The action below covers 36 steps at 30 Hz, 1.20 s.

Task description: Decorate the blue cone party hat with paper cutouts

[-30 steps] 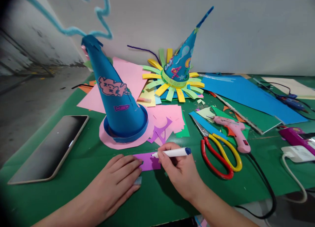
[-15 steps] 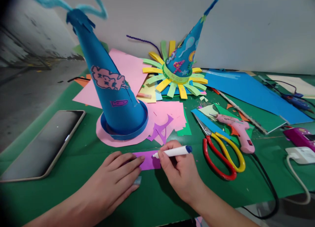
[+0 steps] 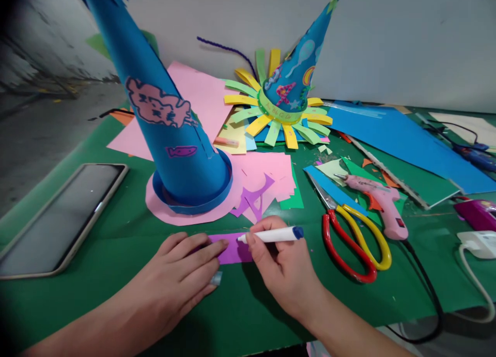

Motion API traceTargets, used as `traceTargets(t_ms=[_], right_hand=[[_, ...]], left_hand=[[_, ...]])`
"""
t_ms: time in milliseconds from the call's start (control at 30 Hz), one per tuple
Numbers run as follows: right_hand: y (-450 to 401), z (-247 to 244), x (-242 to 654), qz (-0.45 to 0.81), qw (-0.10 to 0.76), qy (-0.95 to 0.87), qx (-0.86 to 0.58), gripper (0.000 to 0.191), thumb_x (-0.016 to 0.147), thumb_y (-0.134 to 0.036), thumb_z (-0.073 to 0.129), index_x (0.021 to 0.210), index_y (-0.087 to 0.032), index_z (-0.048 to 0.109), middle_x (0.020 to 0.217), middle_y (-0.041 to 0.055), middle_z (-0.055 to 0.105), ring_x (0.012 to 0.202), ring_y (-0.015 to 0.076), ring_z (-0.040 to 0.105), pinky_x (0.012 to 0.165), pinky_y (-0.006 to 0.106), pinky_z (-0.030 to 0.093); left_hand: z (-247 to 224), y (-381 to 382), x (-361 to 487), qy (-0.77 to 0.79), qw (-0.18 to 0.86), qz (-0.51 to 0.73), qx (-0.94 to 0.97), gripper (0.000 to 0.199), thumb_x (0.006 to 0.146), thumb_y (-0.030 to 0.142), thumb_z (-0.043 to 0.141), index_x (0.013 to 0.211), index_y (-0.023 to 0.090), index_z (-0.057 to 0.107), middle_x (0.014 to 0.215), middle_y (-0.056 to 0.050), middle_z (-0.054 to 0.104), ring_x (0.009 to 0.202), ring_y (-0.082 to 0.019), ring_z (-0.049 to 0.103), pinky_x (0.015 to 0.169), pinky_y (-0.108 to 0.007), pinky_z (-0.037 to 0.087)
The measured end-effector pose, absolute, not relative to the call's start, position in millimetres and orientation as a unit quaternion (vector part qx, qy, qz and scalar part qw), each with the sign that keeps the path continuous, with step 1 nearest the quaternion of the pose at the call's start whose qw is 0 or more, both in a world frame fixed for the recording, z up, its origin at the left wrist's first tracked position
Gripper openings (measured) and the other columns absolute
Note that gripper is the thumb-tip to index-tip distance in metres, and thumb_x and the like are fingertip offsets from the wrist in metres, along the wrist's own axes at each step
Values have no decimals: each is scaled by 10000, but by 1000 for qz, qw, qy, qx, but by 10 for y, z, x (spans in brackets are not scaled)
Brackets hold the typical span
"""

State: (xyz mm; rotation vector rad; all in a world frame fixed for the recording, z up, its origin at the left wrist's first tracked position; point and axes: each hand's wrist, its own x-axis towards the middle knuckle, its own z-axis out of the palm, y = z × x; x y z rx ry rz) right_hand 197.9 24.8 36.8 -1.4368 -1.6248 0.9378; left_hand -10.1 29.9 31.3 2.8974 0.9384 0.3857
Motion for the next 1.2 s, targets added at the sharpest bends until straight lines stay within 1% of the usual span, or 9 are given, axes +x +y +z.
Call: traceTargets(t_ms=[200,400,533,667,1033,1200], right_hand=[[271,380,1993,360,373,-641,-566,89,874,-290,481,840,-220,523,626,-21,520,516,123,477,461,238,369],[320,396,2073,384,369,-655,-536,70,875,-254,484,857,-207,533,699,-11,551,598,121,524,526,228,402],[337,380,2078,377,376,-661,-529,44,874,-223,486,863,-212,528,683,-27,545,576,98,506,516,202,394],[323,358,2077,367,378,-664,-530,35,873,-216,491,870,-216,526,691,-31,551,560,85,498,500,190,387],[324,361,2066,363,374,-660,-542,48,870,-237,495,850,-208,528,657,-29,548,537,89,491,483,194,380],[308,372,2060,372,378,-659,-534,56,871,-232,489,842,-206,529,659,-28,547,537,91,490,482,193,377]], left_hand=[[316,300,-107,302,35,130,944,186,901,221,420,1028,194,554,1195,-12,595,1044,-265,482,858,-421,280],[323,327,-92,302,52,135,942,171,891,204,430,1005,194,557,1182,-13,603,1036,-247,486,850,-399,279],[339,326,-91,306,61,136,940,160,892,216,430,988,201,558,1177,-7,606,1033,-243,484,849,-396,275],[340,328,-94,309,65,131,940,175,898,229,418,1012,200,548,1201,-4,592,1039,-250,474,850,-403,265],[336,314,-84,306,52,136,941,185,907,229,403,1004,200,557,1184,-10,602,1029,-244,478,852,-402,270],[333,310,-87,311,57,127,940,178,908,227,412,1011,206,556,1196,6,595,1047,-246,469,861,-401,266]])
